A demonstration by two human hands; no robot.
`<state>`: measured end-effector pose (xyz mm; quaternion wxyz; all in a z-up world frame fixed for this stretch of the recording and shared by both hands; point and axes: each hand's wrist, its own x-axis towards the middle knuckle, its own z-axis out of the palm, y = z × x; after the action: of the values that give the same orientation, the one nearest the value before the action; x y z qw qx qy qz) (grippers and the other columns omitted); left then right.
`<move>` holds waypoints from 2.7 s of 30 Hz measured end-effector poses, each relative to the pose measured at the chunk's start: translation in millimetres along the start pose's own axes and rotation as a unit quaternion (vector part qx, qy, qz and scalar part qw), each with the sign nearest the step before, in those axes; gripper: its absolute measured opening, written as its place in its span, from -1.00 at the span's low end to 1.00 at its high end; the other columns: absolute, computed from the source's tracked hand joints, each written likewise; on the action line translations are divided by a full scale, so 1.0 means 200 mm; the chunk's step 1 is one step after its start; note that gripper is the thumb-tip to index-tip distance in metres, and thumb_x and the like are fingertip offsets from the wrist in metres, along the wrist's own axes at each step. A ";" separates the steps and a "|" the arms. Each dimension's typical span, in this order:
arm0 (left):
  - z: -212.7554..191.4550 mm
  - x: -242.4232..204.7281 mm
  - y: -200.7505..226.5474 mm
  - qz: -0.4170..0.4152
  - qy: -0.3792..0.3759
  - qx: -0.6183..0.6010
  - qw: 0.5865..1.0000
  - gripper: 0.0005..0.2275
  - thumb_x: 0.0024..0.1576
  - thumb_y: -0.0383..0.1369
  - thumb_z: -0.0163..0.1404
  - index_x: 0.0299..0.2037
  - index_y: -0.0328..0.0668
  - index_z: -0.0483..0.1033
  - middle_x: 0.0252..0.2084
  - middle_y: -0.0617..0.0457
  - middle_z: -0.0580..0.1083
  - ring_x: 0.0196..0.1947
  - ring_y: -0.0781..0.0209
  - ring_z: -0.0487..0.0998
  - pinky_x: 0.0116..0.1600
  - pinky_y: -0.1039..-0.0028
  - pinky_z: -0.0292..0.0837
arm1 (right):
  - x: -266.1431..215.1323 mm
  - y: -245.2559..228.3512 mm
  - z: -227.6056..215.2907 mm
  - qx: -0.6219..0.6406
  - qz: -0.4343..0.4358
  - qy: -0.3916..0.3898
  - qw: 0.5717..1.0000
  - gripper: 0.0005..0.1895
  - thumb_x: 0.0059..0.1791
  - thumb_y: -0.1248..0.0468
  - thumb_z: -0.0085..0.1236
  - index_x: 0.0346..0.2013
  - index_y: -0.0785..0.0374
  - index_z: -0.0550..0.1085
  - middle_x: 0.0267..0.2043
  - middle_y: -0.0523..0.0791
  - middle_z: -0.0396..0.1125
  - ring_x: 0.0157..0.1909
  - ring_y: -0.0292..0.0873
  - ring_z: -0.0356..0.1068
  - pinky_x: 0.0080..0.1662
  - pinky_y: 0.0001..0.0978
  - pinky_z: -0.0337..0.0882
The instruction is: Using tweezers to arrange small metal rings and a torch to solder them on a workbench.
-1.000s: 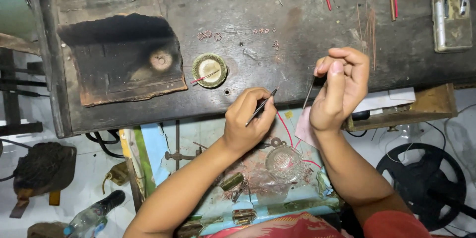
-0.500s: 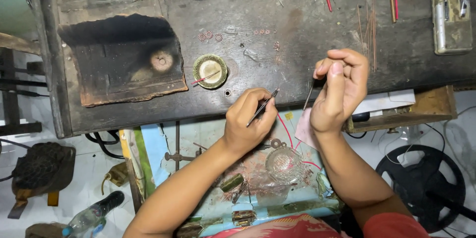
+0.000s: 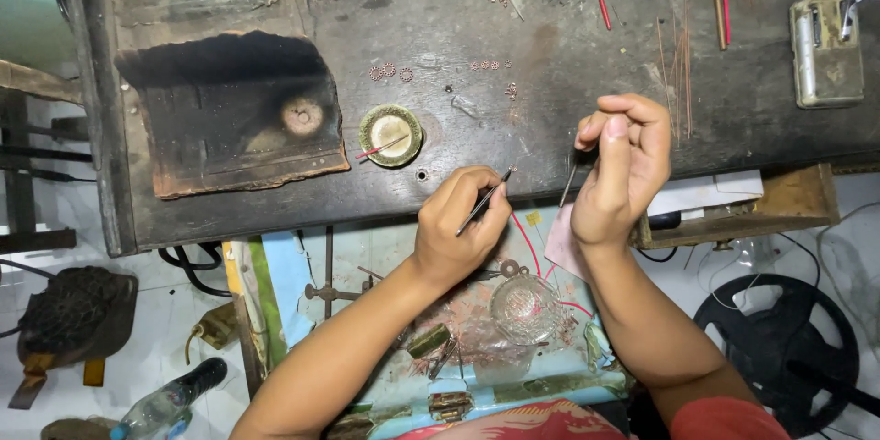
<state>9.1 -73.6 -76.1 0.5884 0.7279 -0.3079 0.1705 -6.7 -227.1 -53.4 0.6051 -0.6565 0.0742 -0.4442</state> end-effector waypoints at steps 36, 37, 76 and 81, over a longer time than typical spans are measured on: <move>-0.04 0.00 0.01 0.000 0.002 -0.023 1.000 -0.97 0.14 -0.59 0.09 -0.29 -0.31 0.53 -0.36 -0.09 0.56 -0.37 -0.09 0.64 -0.25 0.31 0.59 | 0.05 0.00 0.00 -0.262 -0.040 -0.124 0.956 -0.86 0.00 0.49 0.31 -0.18 0.26 0.61 -0.34 -0.11 0.48 -0.36 -0.20 0.33 -0.24 -0.43 0.35; -0.06 0.00 0.02 0.002 0.005 -0.024 1.000 -0.97 0.14 -0.59 0.09 -0.29 -0.31 0.53 -0.36 -0.09 0.56 -0.37 -0.09 0.64 -0.25 0.31 0.59 | 0.05 0.00 0.00 -0.262 -0.043 -0.124 0.956 -0.86 0.00 0.49 0.31 -0.18 0.26 0.61 -0.34 -0.11 0.48 -0.36 -0.20 0.33 -0.24 -0.43 0.35; -0.33 0.03 -0.05 -0.135 -0.026 -0.155 0.978 -0.94 0.11 -0.55 0.16 -0.33 -0.25 0.52 -0.37 -0.03 0.60 -0.42 0.29 0.56 -0.38 0.57 0.45 | 0.28 0.20 0.04 -0.390 0.025 -0.313 0.866 -0.96 0.09 0.36 0.16 -0.19 0.16 0.53 -0.23 -0.01 0.43 -0.10 0.17 0.47 -0.04 0.00 0.47; -0.32 0.03 -0.07 -0.156 -0.020 -0.189 0.969 -0.94 0.11 -0.59 0.15 -0.33 -0.31 0.53 -0.36 -0.10 0.60 -0.41 0.22 0.65 -0.34 0.56 0.54 | 0.13 0.00 0.05 -0.235 0.010 -0.204 0.950 -0.93 0.15 0.46 0.00 -0.11 0.32 0.44 -0.21 0.04 0.46 -0.26 -0.07 0.50 -0.17 -0.26 0.44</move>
<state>29.6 -11.5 -66.9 0.7285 0.6456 -0.2292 0.0008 16.3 -236.6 -38.6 0.4406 -0.8557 0.0581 -0.2652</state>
